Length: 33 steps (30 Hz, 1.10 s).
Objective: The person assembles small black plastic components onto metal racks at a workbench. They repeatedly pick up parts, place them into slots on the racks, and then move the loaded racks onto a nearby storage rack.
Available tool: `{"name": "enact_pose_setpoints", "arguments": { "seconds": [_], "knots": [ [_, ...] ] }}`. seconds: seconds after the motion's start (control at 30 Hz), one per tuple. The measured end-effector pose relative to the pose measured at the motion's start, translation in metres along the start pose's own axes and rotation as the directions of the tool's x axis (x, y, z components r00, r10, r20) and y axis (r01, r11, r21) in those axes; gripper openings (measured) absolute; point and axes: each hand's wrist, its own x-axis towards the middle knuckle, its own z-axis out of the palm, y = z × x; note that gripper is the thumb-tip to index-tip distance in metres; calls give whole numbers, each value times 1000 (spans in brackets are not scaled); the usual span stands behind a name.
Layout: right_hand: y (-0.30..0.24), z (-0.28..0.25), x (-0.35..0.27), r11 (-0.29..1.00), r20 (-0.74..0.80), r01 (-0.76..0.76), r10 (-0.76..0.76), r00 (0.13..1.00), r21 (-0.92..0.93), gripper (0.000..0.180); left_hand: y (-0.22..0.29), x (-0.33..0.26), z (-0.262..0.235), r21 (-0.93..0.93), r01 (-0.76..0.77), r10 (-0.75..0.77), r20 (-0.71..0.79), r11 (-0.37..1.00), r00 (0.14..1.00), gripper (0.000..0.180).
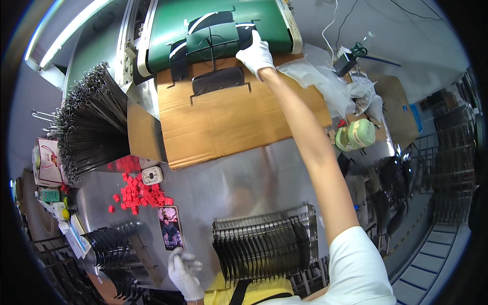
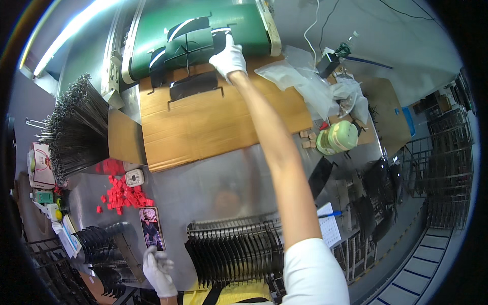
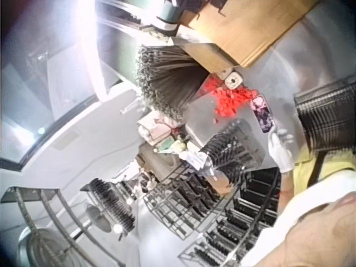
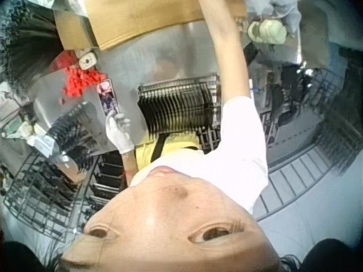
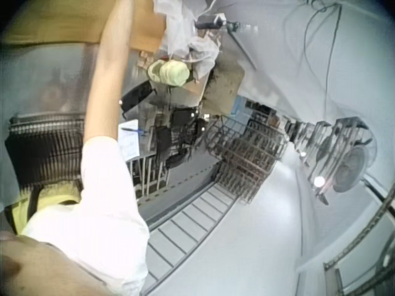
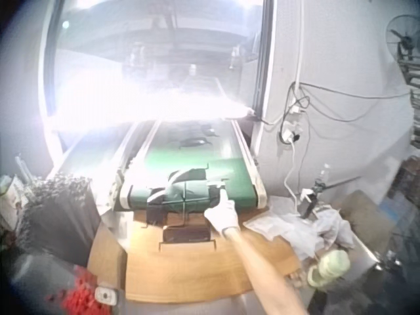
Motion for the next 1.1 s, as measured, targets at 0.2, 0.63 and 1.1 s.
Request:
{"name": "enact_pose_setpoints", "arguments": {
  "seconds": [0.2,0.63,1.1],
  "knots": [
    [-37,-119,-205,901,319,-172,40,947,398,70,37,8,76,-274,-322,402,327,906,855,42],
    [23,-279,-460,993,245,-45,71,967,-111,56,63,-72,97,-618,420,428,776,665,464,78],
    [59,-254,-516,924,610,-20,268,746,-382,45,34,-70,35,-434,399,325,893,808,312,73]
  ]
}}
